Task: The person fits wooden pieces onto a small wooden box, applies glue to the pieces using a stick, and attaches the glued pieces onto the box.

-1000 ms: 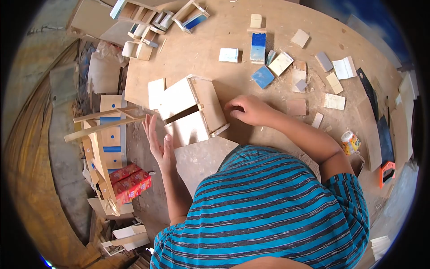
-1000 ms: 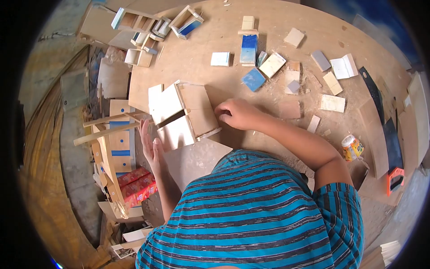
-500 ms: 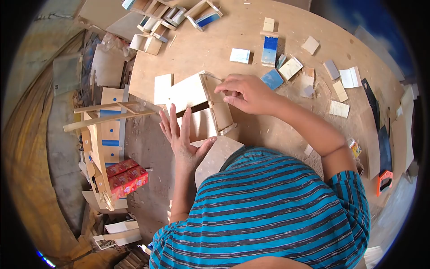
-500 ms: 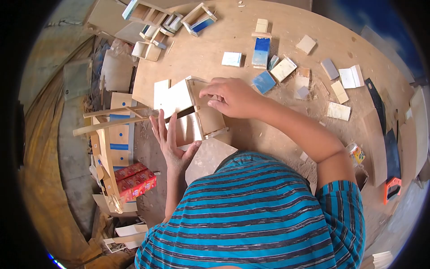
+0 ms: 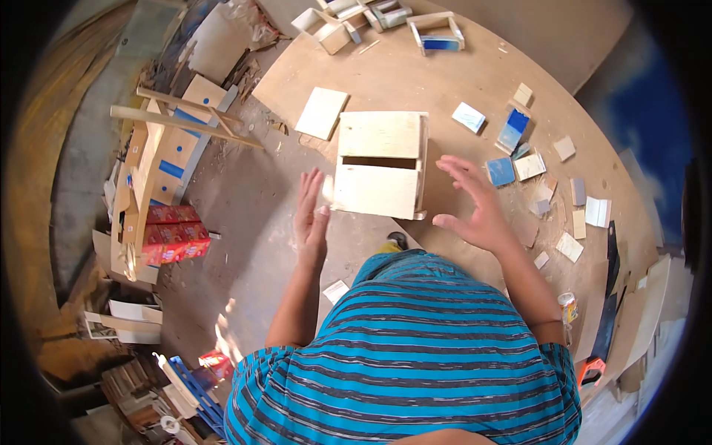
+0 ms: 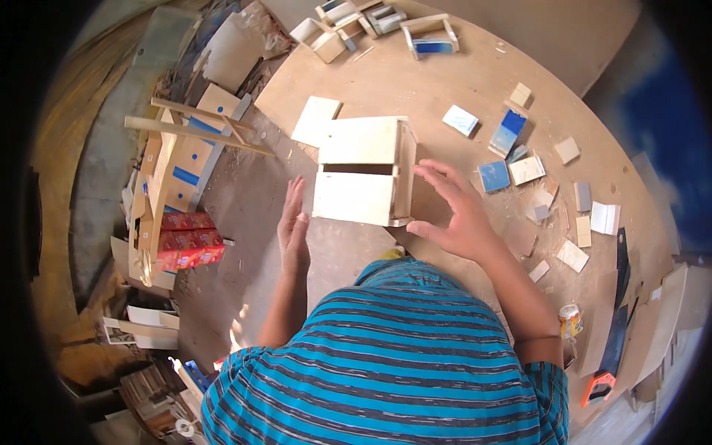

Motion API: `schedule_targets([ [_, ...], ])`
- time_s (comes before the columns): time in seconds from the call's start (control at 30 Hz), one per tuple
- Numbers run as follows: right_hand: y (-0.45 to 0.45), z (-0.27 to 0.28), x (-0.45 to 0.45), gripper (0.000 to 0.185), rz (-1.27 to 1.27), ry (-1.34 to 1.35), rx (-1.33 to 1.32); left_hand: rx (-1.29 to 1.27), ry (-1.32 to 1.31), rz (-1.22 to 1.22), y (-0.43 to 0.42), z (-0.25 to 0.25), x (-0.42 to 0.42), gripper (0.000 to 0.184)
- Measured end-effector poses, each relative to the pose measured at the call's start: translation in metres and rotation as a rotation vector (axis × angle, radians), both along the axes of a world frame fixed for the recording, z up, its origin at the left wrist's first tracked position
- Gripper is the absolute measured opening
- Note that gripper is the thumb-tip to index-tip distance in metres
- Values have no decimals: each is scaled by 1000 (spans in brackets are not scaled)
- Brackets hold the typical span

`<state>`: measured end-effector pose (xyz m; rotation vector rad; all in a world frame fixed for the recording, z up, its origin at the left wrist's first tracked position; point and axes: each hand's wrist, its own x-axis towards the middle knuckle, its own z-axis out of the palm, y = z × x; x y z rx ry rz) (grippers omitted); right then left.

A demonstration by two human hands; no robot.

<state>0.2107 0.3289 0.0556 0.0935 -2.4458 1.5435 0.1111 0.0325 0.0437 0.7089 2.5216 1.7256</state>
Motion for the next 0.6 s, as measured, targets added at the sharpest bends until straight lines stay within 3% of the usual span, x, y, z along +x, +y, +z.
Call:
schedule_targets([
  [0.13, -15, 18, -6, 82, -17, 16, 216, 39, 12, -98, -1, -10, -2, 61],
  [0.3, -37, 36, -18, 85, -14, 63, 429, -14, 109, -242, -16, -18, -31, 86],
  [0.6, -79, 59, -51, 87, 42, -45, 657, -48, 239, -433, -23, -21, -75, 88],
])
